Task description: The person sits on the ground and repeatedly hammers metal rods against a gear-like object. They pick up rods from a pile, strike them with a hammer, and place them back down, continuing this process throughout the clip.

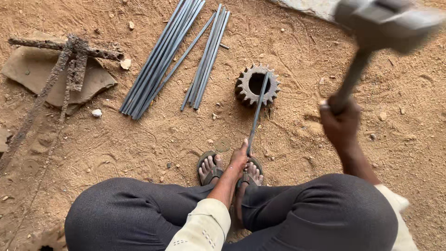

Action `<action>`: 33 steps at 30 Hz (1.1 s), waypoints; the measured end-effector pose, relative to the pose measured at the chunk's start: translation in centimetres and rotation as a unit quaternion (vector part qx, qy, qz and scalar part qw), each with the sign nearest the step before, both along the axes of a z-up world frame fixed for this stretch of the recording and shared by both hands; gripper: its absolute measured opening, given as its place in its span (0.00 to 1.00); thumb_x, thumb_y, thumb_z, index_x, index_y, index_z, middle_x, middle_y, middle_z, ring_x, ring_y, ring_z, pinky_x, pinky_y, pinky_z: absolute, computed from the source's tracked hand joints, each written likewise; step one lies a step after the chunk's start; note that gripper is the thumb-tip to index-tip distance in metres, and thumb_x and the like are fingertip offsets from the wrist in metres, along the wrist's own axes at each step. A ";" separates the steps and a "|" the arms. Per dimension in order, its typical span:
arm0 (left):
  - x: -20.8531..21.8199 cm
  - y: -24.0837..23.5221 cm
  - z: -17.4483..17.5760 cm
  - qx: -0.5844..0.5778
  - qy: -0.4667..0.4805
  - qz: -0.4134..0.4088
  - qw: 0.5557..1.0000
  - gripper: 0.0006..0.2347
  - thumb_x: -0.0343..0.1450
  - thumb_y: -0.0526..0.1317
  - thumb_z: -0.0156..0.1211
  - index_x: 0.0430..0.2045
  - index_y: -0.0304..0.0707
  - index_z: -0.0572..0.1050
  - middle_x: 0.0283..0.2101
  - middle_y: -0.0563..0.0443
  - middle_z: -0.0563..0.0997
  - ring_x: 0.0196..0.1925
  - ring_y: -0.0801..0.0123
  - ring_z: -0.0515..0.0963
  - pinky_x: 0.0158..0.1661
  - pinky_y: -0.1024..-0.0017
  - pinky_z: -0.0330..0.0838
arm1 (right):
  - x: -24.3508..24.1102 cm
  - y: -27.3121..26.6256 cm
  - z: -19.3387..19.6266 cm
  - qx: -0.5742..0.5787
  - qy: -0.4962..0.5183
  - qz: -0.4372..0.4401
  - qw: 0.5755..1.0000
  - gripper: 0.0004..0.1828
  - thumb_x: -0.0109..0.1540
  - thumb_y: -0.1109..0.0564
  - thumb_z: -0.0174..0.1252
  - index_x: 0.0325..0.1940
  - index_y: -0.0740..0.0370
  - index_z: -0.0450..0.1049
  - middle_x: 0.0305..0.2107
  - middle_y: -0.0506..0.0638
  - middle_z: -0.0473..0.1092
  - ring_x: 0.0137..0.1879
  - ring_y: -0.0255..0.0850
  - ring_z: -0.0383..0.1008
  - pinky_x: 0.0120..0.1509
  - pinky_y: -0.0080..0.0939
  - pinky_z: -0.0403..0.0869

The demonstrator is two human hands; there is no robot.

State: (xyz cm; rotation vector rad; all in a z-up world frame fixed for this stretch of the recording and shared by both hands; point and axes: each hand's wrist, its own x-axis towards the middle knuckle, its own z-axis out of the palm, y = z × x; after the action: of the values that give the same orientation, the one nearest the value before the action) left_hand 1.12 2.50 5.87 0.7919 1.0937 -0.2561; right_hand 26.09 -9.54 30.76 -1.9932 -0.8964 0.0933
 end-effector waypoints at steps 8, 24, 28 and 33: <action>0.8 -1.7 -5.5 0.085 -0.014 -0.004 0.996 0.28 0.70 0.70 0.50 0.15 0.45 0.73 0.15 0.57 0.69 0.13 0.73 0.66 0.16 0.69 0.58 | 0.9 2.7 -8.3 -0.344 0.366 -0.105 0.859 0.16 0.64 0.59 0.58 0.54 0.65 0.68 0.24 0.50 0.68 0.21 0.36 0.62 0.20 0.37 0.65; 9.8 5.4 13.7 -0.193 -0.264 0.115 0.938 0.13 0.77 0.41 0.54 0.52 0.32 0.75 0.35 0.46 0.79 0.31 0.68 0.81 0.35 0.70 0.79 | -9.1 -4.4 -10.5 -0.427 0.225 -0.123 0.867 0.19 0.67 0.58 0.53 0.61 0.67 0.68 0.28 0.59 0.74 0.23 0.42 0.70 0.25 0.45 0.75; 8.4 7.2 20.2 -0.259 -0.416 0.111 0.865 0.13 0.81 0.38 0.54 0.56 0.27 0.73 0.47 0.40 0.82 0.45 0.65 0.86 0.45 0.67 0.84 | -9.7 -4.0 -10.6 -0.422 0.176 -0.112 0.882 0.20 0.64 0.60 0.54 0.59 0.72 0.69 0.32 0.63 0.76 0.28 0.48 0.78 0.32 0.48 0.81; 8.3 7.3 22.9 -0.324 -0.462 0.164 0.809 0.11 0.81 0.38 0.51 0.53 0.28 0.74 0.46 0.39 0.84 0.46 0.63 0.87 0.47 0.69 0.84 | -10.7 -3.7 -11.5 -0.414 0.120 -0.124 0.894 0.19 0.63 0.58 0.57 0.55 0.71 0.72 0.33 0.68 0.76 0.38 0.58 0.78 0.45 0.61 0.78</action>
State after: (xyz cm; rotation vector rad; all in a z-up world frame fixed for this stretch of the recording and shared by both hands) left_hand 9.40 9.78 28.73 0.0336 0.1466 0.0723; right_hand 15.44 -13.27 19.26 -2.7820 -0.4510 0.6551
